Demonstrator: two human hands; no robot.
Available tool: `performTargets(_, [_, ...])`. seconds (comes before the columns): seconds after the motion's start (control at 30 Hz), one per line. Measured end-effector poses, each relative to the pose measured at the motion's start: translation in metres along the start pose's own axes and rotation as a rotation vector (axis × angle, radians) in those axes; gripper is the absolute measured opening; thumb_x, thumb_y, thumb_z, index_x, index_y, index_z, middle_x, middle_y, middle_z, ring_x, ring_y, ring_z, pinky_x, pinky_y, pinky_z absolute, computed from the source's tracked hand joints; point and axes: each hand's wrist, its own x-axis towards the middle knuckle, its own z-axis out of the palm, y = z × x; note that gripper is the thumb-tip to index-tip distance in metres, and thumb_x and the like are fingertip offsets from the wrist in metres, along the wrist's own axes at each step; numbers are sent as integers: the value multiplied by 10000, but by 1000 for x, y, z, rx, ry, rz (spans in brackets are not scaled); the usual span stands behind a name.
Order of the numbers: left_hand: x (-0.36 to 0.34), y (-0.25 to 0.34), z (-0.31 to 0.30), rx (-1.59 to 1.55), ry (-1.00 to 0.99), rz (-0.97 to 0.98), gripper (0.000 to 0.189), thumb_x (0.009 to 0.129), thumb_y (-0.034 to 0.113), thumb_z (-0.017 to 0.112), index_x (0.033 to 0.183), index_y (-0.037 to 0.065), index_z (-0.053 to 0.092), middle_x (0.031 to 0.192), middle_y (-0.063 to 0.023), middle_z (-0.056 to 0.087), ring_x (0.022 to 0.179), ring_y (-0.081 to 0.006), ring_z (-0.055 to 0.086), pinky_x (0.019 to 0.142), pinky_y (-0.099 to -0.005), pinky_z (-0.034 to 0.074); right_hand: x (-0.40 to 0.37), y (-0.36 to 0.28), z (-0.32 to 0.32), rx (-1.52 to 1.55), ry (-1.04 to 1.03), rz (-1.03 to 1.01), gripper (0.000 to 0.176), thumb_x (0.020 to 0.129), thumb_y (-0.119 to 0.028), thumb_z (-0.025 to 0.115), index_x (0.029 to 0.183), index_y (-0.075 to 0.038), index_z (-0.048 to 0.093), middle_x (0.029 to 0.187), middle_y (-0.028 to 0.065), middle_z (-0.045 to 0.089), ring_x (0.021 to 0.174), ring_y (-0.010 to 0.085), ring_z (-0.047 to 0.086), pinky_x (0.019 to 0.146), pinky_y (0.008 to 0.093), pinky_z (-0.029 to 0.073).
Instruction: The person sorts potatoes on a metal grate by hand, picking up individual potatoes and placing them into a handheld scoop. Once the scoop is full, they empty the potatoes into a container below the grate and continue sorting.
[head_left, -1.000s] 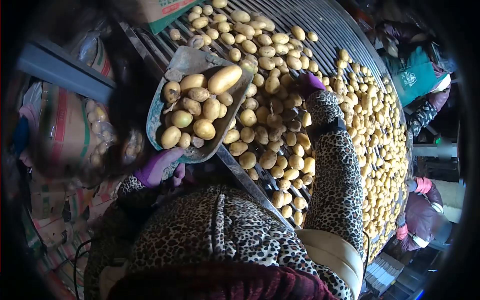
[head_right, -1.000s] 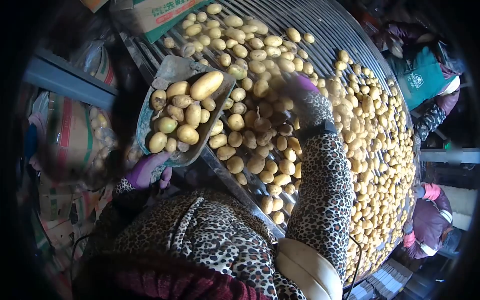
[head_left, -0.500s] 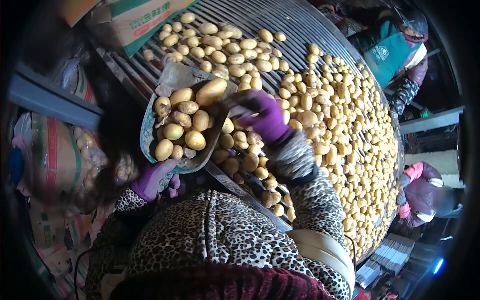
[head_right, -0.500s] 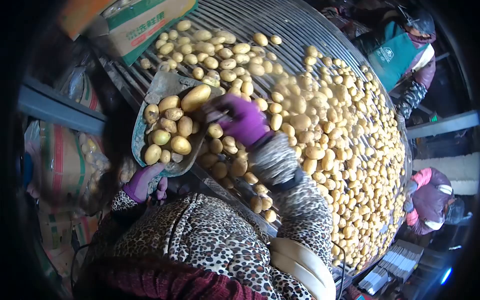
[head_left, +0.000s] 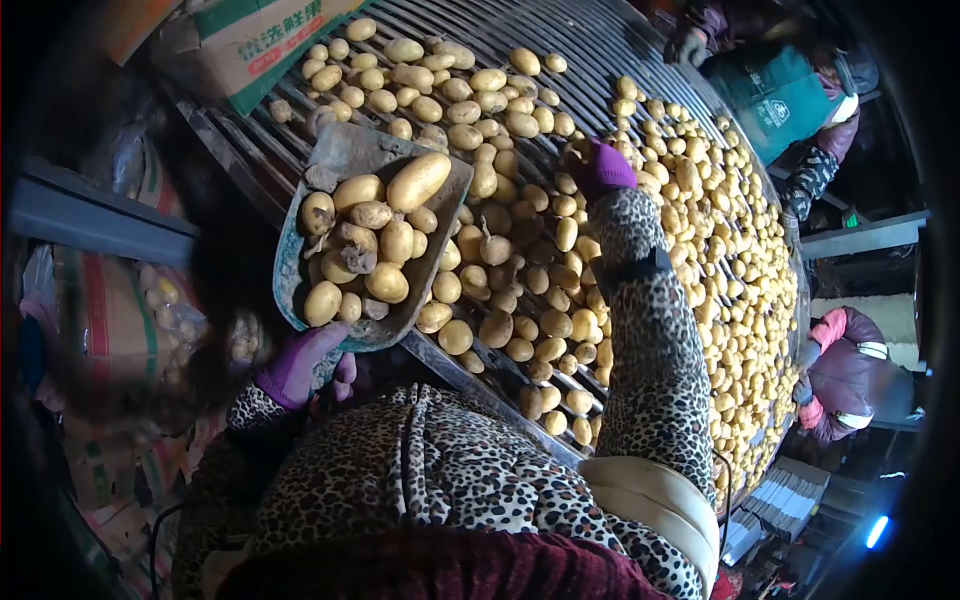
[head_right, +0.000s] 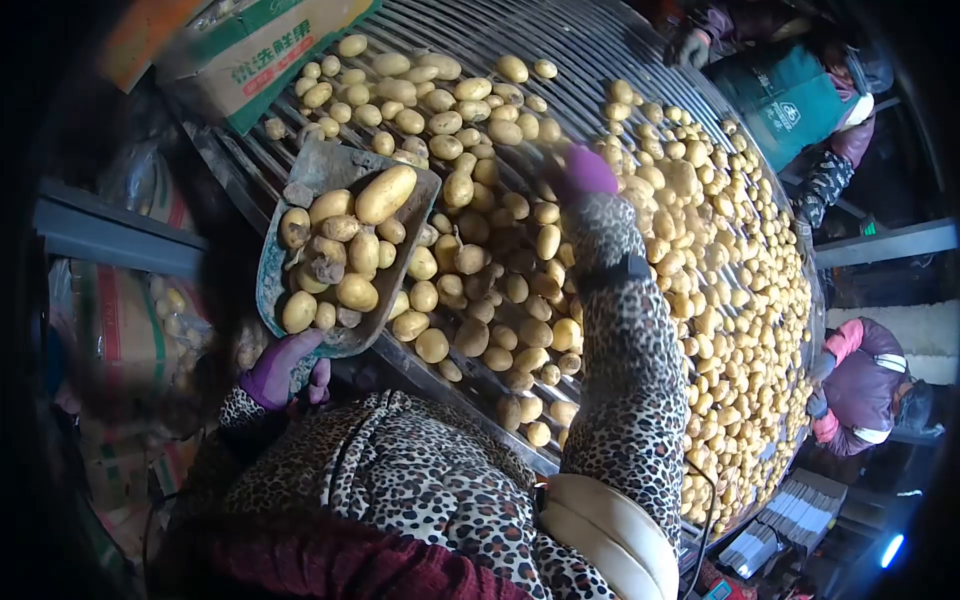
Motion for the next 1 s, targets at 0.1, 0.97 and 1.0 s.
performTargets(0.1, [1, 0, 1, -27, 0, 2, 336, 1008, 387, 486, 946, 65, 559, 664, -44, 565, 513, -142, 542, 495, -265, 443, 26, 4, 31, -225, -189, 125, 375, 850, -406, 630, 1109, -139, 682, 1044, 171, 696, 976, 355, 667, 829, 469, 527])
performTargets(0.97, [18, -12, 8, -151, 36, -2, 366, 1008, 439, 457, 1026, 94, 575, 636, -31, 535, 467, -136, 506, 533, -323, 498, -147, -217, -40, 676, -155, -426, 490, 857, -227, 717, 1298, -91, 555, 1090, 131, 652, 921, 332, 680, 781, 386, 568])
performTargets(1.0, [19, -14, 7, -137, 0, 27, 396, 1003, 462, 466, 1126, 97, 555, 636, -32, 536, 474, -138, 512, 538, -321, 504, -148, -203, -41, 618, -79, -462, 550, 851, -267, 730, 1334, -103, 524, 1174, 139, 623, 956, 319, 682, 801, 396, 571])
